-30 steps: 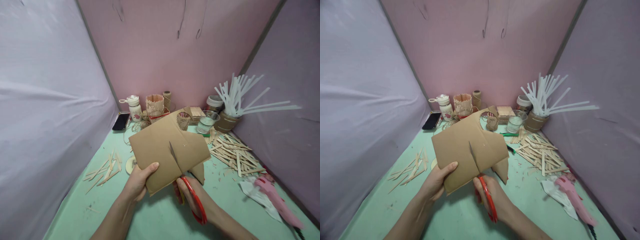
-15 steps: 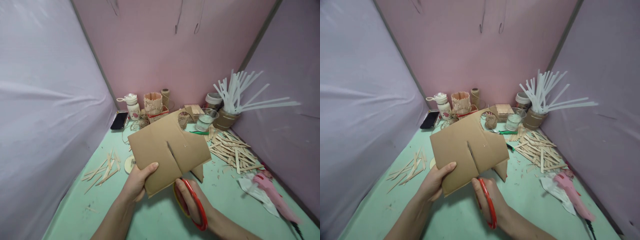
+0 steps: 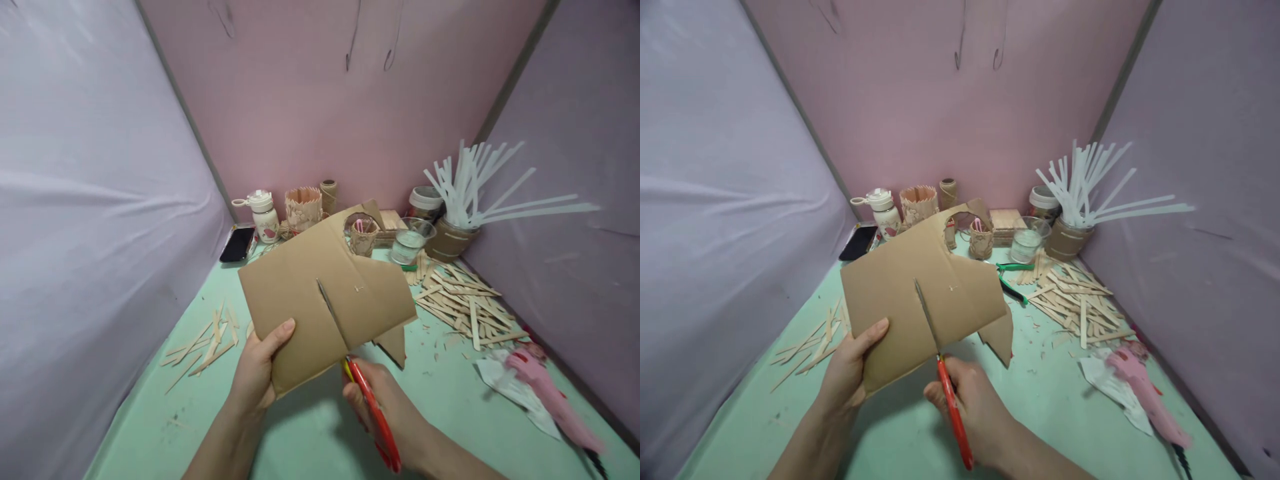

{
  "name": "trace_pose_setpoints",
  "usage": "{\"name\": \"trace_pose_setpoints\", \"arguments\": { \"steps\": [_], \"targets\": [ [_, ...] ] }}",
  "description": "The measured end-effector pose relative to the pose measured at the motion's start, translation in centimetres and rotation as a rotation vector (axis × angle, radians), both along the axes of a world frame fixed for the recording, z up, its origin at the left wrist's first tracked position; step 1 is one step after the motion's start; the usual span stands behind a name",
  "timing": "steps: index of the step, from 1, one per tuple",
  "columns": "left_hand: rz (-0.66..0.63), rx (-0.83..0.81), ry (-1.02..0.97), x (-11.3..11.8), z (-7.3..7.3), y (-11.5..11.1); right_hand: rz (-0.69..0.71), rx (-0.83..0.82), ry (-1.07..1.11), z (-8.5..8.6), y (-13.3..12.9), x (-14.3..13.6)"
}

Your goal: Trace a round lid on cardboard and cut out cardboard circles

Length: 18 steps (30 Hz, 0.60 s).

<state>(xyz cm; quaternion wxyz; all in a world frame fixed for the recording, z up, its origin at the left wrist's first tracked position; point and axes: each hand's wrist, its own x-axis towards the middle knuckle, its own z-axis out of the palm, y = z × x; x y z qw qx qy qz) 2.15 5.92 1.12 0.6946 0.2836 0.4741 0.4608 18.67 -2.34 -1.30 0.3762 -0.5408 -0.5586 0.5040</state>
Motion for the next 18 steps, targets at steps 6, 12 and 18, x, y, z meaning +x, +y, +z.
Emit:
{"name": "trace_pose_setpoints", "arguments": {
  "steps": [6, 12, 18],
  "targets": [
    [0.457, 0.217, 0.039, -3.6, 3.7, 2.9, 0.107, -0.16, 0.044, -2.1, -2.1, 0.1],
    [0.085, 0.275, 0.098, -6.0, 4.8, 3.4, -0.125, -0.097, -0.07, -1.1, -2.4, 3.7],
    [-0.33, 0.169, 0.117, -6.7, 3.8, 3.6, -0.593, 0.2, 0.062, 2.0, -0.3, 7.1]
  ]
}}
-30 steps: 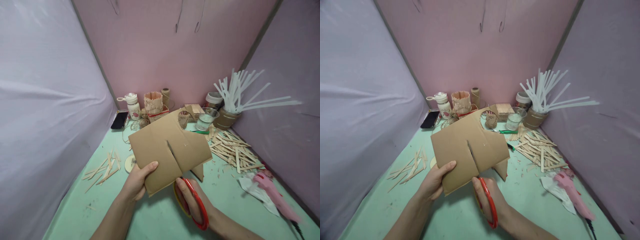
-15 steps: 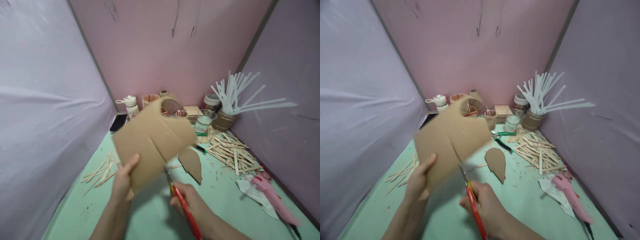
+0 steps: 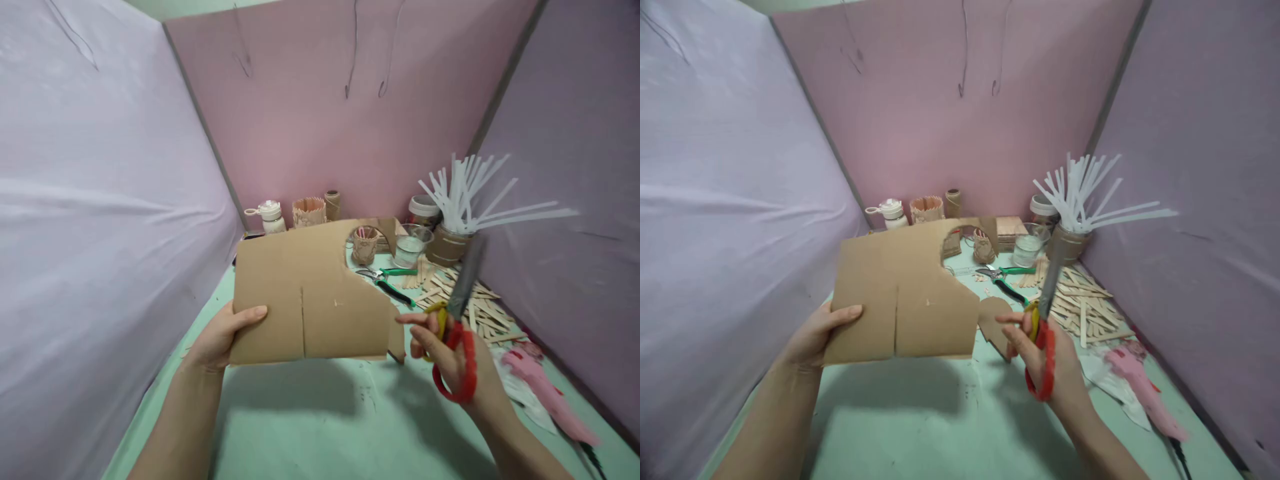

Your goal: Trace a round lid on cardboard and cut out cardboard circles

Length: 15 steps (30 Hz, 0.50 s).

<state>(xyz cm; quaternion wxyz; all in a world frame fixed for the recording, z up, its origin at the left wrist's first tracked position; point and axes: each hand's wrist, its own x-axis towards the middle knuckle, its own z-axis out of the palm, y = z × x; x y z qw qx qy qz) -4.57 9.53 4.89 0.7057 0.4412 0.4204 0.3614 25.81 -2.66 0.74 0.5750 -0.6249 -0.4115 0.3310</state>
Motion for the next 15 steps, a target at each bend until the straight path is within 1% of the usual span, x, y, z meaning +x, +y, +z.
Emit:
{"name": "trace_pose_setpoints", "arguments": {
  "steps": [2, 3, 5, 7, 9, 11, 13, 14, 15],
  "targets": [
    [-0.102, -0.005, 0.033, 0.2, -0.2, 0.1, 0.037, 0.128, 0.075, 1.0, 0.8, 0.0],
    [-0.13, 0.001, 0.045, 0.3, -0.2, 0.1, 0.075, 0.149, 0.093, 1.5, 1.1, -0.3],
    [-0.161, 0.01, 0.068, 0.4, -0.1, 0.4, 0.154, 0.124, 0.094, 2.1, 1.8, -1.1],
    [-0.168, 0.004, 0.065, 0.2, -0.1, 1.0, 0.185, 0.079, 0.087, 2.1, 2.3, -1.9],
    [-0.159, 0.008, -0.048, -0.1, -0.3, 1.7, 0.136, 0.096, 0.112, 1.4, 2.8, -2.4],
    [-0.148, 0.047, -0.269, 0.2, -1.2, 2.0, 0.018, 0.176, 0.162, 0.4, 3.3, -2.6],
    [-0.151, 0.095, -0.46, 1.6, -2.6, 1.5, -0.084, 0.245, 0.197, -0.5, 3.7, -2.8],
    [-0.178, 0.092, -0.474, 2.7, -3.4, 0.8, -0.117, 0.258, 0.201, -0.9, 3.9, -3.0],
    [-0.2, 0.078, -0.447, 4.1, -4.3, 0.0, -0.135, 0.254, 0.195, -1.3, 4.0, -3.4]
  ]
}}
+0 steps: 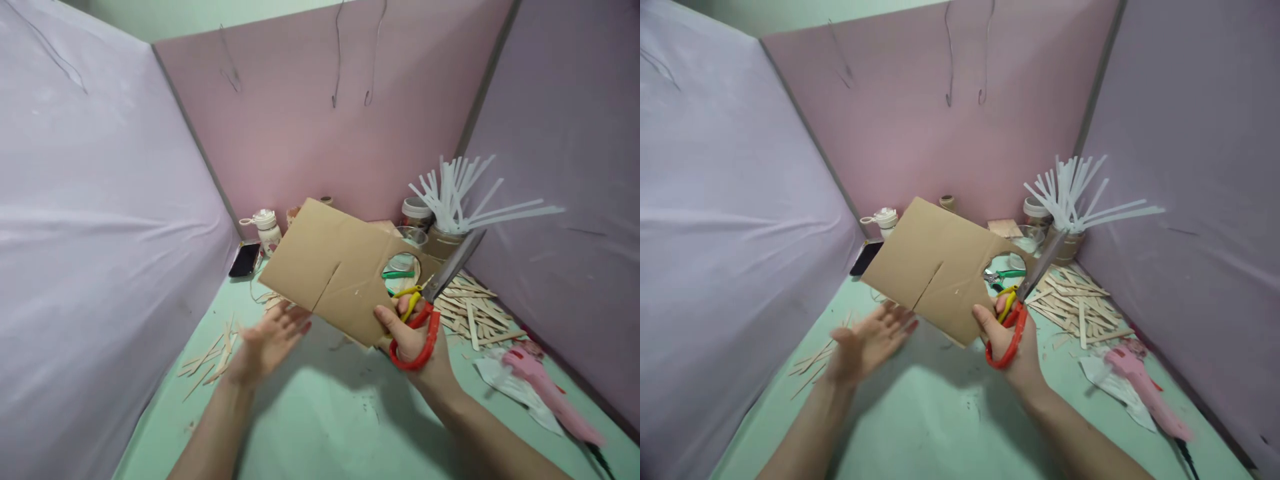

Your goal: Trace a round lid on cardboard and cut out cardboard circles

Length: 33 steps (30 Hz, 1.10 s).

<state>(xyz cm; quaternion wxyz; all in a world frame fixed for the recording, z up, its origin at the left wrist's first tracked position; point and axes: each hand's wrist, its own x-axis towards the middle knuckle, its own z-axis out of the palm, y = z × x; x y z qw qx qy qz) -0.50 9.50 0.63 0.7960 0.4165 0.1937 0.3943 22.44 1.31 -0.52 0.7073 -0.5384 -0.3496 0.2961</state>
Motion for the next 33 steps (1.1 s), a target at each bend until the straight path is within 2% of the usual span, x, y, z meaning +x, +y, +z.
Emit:
{"name": "trace_pose_setpoints", "arguments": {
  "steps": [2, 3, 5, 7, 9, 11, 14, 17, 20, 23, 27, 33],
  "targets": [
    [0.004, -0.009, 0.034, 3.1, -1.3, -2.1, -0.008, -0.029, -0.022, -0.5, 0.0, -0.9],
    [0.049, -0.032, 0.022, 4.6, -1.6, -3.1, -0.004, -0.045, -0.033, -0.7, -0.1, -1.4],
    [0.223, -0.16, 0.002, 6.9, -1.6, -4.4, 0.04, -0.09, -0.042, -1.0, -0.4, -2.2],
    [0.399, -0.268, 0.012, 7.8, -1.1, -4.4, 0.157, -0.144, -0.047, -1.2, -0.8, -2.3],
    [0.492, -0.307, 0.031, 7.3, -0.6, -3.2, 0.309, -0.206, -0.126, -1.4, -1.2, -1.5],
    [0.535, -0.293, 0.057, 5.7, -0.4, -1.3, 0.439, -0.255, -0.287, -1.5, -1.6, -0.2],
    [0.595, -0.21, 0.083, 3.0, -0.5, 1.0, 0.592, -0.335, -0.498, -1.6, -2.0, 1.5],
    [0.64, -0.134, 0.095, 1.2, -0.8, 1.8, 0.7, -0.413, -0.584, -1.6, -2.1, 2.1],
    [0.618, -0.092, 0.116, 0.7, -1.0, 1.6, 0.773, -0.418, -0.618, -1.4, -2.2, 1.9],
    [0.518, -0.067, 0.156, 0.7, -1.2, 0.9, 0.863, -0.422, -0.632, -1.2, -2.4, 1.7],
    [0.381, -0.03, 0.209, 0.8, -1.3, 0.1, 0.996, -0.475, -0.537, -0.7, -2.8, 1.7],
    [0.264, -0.008, 0.268, 1.0, -1.5, -0.7, 0.999, -0.386, -0.505, 0.0, -3.0, 1.5]
  ]
}}
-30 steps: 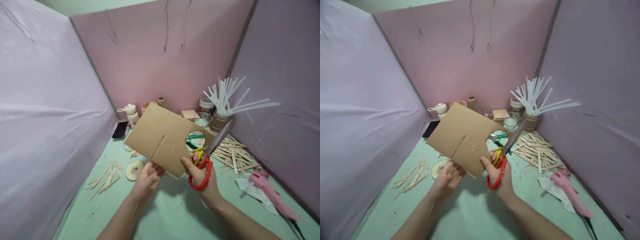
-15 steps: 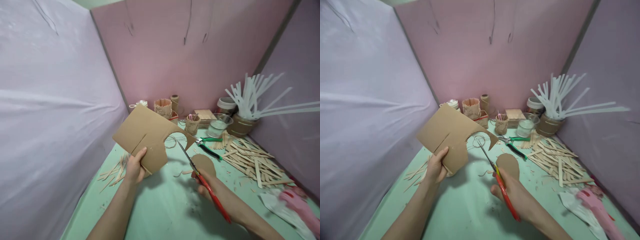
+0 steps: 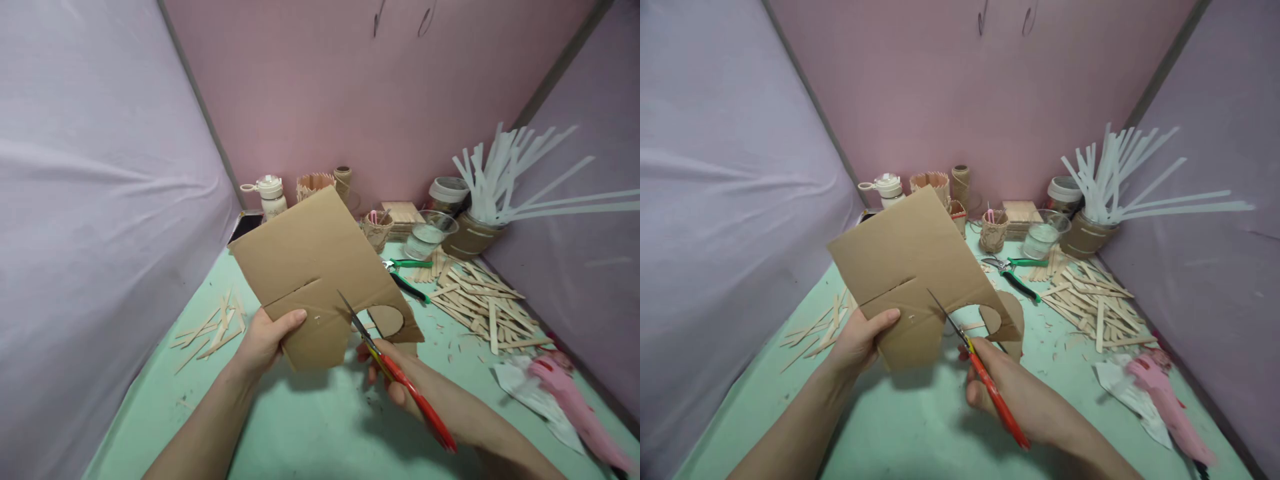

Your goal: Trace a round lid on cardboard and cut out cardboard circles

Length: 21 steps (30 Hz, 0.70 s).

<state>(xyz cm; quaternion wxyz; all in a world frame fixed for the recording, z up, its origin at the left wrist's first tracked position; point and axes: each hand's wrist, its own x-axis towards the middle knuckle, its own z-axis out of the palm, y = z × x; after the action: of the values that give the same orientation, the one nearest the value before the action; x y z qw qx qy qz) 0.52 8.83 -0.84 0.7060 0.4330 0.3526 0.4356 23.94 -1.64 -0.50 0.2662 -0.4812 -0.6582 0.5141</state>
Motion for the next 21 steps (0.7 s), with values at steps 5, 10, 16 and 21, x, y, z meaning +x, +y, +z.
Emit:
{"name": "trace_pose_setpoints", "arguments": {
  "steps": [5, 10, 16, 21],
  "targets": [
    [0.023, -0.035, 0.001, 0.1, 0.2, -0.2, -0.053, 0.028, 0.035, -0.8, -0.2, -0.4],
    [-0.019, -0.042, 0.007, 0.3, 0.1, -0.3, -0.207, 0.105, -0.157, -1.3, 0.0, -1.4],
    [-0.037, -0.055, -0.005, 0.3, -0.1, -0.2, -0.21, 0.113, -0.294, -1.5, 0.4, -1.9],
    [0.011, -0.115, -0.011, 0.4, 0.1, -0.3, -0.29, 0.072, -0.283, -2.2, 0.9, -2.0]
  ]
}}
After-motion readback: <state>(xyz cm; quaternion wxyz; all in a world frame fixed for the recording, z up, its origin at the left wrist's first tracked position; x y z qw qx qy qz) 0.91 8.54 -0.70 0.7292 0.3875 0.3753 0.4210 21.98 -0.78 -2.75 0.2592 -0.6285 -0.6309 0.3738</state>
